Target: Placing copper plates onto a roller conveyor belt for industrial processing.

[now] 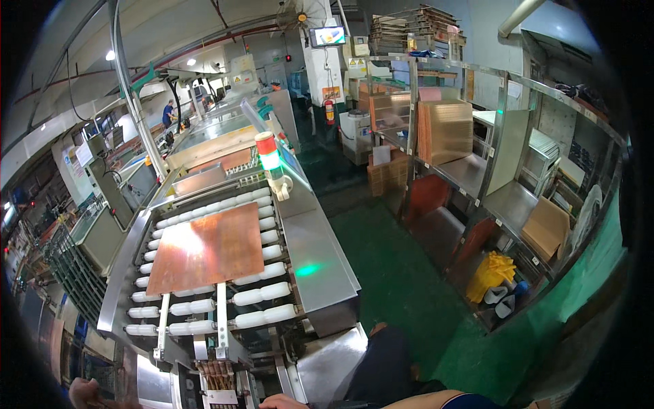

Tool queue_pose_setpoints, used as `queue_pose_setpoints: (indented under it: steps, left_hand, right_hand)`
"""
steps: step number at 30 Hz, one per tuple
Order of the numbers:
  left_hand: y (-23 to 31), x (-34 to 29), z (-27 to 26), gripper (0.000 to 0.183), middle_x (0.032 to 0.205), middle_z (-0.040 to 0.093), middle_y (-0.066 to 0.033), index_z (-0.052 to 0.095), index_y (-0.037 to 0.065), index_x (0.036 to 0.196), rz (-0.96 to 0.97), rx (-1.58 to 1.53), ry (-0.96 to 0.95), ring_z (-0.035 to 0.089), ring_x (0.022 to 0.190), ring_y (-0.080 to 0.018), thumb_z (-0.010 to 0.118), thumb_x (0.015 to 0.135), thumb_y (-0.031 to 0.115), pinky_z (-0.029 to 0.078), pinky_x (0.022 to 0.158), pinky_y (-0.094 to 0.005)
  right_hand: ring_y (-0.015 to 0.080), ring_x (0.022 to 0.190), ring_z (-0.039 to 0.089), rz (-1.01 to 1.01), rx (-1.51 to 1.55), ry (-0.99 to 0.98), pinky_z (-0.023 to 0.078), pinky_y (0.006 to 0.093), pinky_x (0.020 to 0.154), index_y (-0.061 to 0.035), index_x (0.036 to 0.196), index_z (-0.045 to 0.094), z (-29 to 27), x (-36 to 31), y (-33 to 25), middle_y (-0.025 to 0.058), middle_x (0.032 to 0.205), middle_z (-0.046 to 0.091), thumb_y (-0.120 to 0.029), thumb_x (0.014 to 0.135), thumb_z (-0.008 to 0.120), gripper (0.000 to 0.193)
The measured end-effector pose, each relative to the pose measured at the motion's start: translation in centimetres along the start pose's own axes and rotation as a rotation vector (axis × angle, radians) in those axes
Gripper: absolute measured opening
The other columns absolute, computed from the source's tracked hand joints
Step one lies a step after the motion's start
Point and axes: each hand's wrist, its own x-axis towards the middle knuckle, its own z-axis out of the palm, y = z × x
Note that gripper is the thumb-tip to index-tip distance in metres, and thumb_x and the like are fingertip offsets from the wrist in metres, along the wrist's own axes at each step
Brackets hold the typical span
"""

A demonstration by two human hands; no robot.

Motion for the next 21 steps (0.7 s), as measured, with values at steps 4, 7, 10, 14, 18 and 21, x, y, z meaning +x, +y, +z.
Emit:
queue_pose_setpoints:
  steps: [4, 7, 10, 14, 18, 21]
  left_hand:
    - [0.5, -0.5, 0.0, 0.038, 0.073, 0.068, -0.0113, 0.065, 0.001, 0.087, -0.007, 0.000, -0.009, 0.065, 0.056, -0.0242, 0.066, 0.095, 0.038, 0.051, 0.047, -0.0363]
    - [0.5, -0.8, 0.2, 0.037, 0.075, 0.068, -0.0114, 0.065, 0.001, 0.092, -0.012, 0.000, -0.019, 0.066, 0.057, -0.0245, 0.065, 0.096, 0.038, 0.052, 0.047, -0.0362]
    - [0.8, -0.9, 0.4, 0.036, 0.078, 0.069, -0.0115, 0.064, 0.001, 0.096, -0.012, 0.001, -0.021, 0.067, 0.058, -0.0248, 0.065, 0.096, 0.038, 0.052, 0.047, -0.0361]
    - [0.9, -1.2, 0.5, 0.036, 0.081, 0.069, -0.0116, 0.064, 0.002, 0.101, -0.015, 0.002, -0.021, 0.068, 0.060, -0.0252, 0.064, 0.097, 0.038, 0.053, 0.047, -0.0360]
    - [0.8, -1.3, 0.6, 0.037, 0.084, 0.070, -0.0118, 0.063, 0.002, 0.107, -0.018, -0.001, -0.022, 0.069, 0.062, -0.0256, 0.064, 0.098, 0.038, 0.054, 0.047, -0.0359]
    - [0.7, -1.4, 0.7, 0.038, 0.086, 0.070, -0.0119, 0.063, 0.002, 0.111, -0.025, -0.009, -0.026, 0.070, 0.063, -0.0259, 0.063, 0.099, 0.037, 0.055, 0.047, -0.0359]
  right_hand:
    - [0.0330, 0.101, 0.056, 0.015, -0.003, 0.011, 0.045, 0.0390, 0.091, -0.0018, 0.110, 0.060, 0.1, 0.0, -0.1, 0.0147, 0.105, 0.058, -0.022, 0.102, 0.056, 0.023]
    - [0.0336, 0.099, 0.056, 0.005, 0.004, 0.024, 0.046, 0.0395, 0.090, -0.0019, 0.108, 0.061, 0.2, 0.1, -0.3, 0.0146, 0.103, 0.059, -0.023, 0.102, 0.055, 0.023]
    - [0.0338, 0.099, 0.057, 0.011, 0.016, 0.033, 0.046, 0.0400, 0.090, -0.0019, 0.107, 0.062, 0.0, 0.0, -0.3, 0.0146, 0.102, 0.060, -0.025, 0.103, 0.054, 0.025]
    - [0.0331, 0.098, 0.058, 0.026, 0.033, 0.040, 0.046, 0.0398, 0.089, -0.0019, 0.105, 0.064, 0.0, -0.1, -0.3, 0.0142, 0.101, 0.061, -0.027, 0.103, 0.054, 0.027]
    - [0.0326, 0.098, 0.058, 0.022, 0.025, 0.051, 0.046, 0.0394, 0.089, -0.0020, 0.104, 0.065, 0.2, -0.3, -0.4, 0.0138, 0.100, 0.061, -0.026, 0.103, 0.054, 0.026]
    - [0.0322, 0.098, 0.058, 0.022, 0.030, 0.055, 0.047, 0.0392, 0.089, -0.0021, 0.105, 0.065, 0.3, -0.3, -0.5, 0.0136, 0.100, 0.061, -0.025, 0.103, 0.054, 0.026]
